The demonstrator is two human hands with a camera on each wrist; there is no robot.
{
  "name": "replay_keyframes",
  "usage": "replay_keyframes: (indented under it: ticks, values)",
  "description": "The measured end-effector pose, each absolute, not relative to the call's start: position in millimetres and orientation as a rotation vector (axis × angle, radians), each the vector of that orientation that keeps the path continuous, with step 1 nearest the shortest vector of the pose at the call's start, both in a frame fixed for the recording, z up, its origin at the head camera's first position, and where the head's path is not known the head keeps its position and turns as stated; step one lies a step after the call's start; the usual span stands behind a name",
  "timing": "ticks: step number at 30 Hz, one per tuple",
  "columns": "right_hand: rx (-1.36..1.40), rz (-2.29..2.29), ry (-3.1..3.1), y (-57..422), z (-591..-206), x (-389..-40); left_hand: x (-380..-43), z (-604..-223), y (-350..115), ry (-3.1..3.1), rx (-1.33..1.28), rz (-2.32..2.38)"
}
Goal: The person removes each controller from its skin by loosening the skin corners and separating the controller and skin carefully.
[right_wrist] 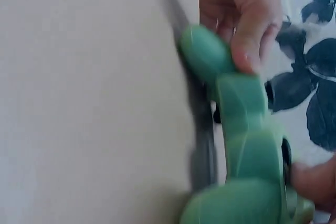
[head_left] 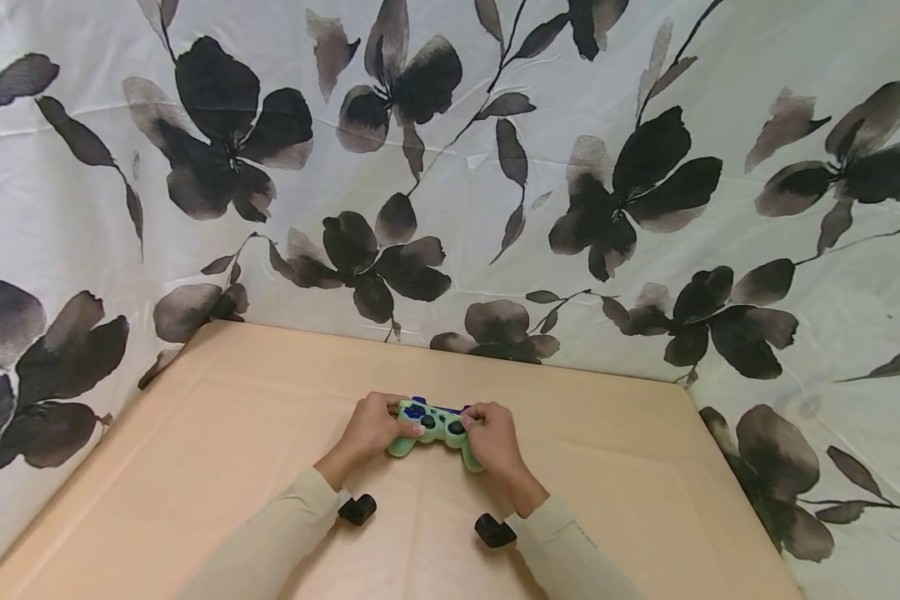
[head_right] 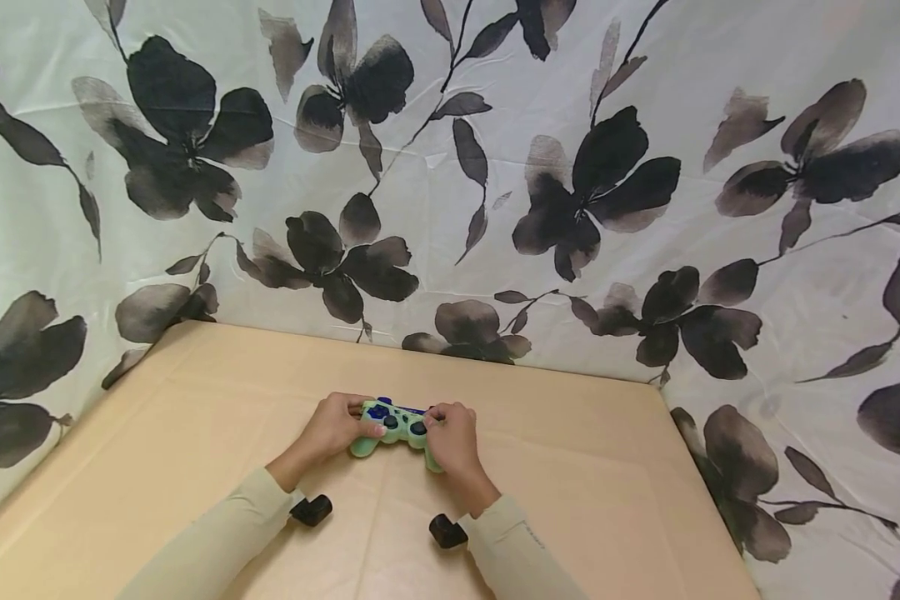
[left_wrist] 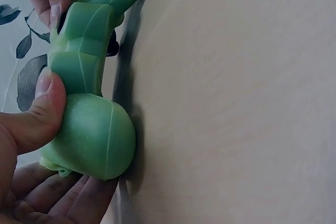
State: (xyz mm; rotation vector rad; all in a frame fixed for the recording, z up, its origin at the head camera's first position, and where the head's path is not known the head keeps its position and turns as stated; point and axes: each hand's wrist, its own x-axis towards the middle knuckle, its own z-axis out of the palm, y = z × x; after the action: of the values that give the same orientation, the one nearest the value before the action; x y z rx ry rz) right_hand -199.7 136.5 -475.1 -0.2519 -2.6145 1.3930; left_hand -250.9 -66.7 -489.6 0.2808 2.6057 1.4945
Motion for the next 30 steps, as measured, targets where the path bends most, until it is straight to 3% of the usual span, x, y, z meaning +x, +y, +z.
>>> replay_keyframes:
  ticks: [8,17,24,30]
  values:
    - [-0.447,1.651,-2.416,124,-473,-203,-248,-489,-68,2.644,0.267,1.496]
    - [-0.307,1.812,-2.393,133,-480,-198,-245,-489,-66,2.661,0.229,1.493]
    - [-0.032,1.568,-2.514,141,-493,-195,-244,-490,-66,2.710,0.215,1.492]
    - [0.094,1.089,-2.504,138,-497,-190,-246,-490,-64,2.702,0.231,1.491]
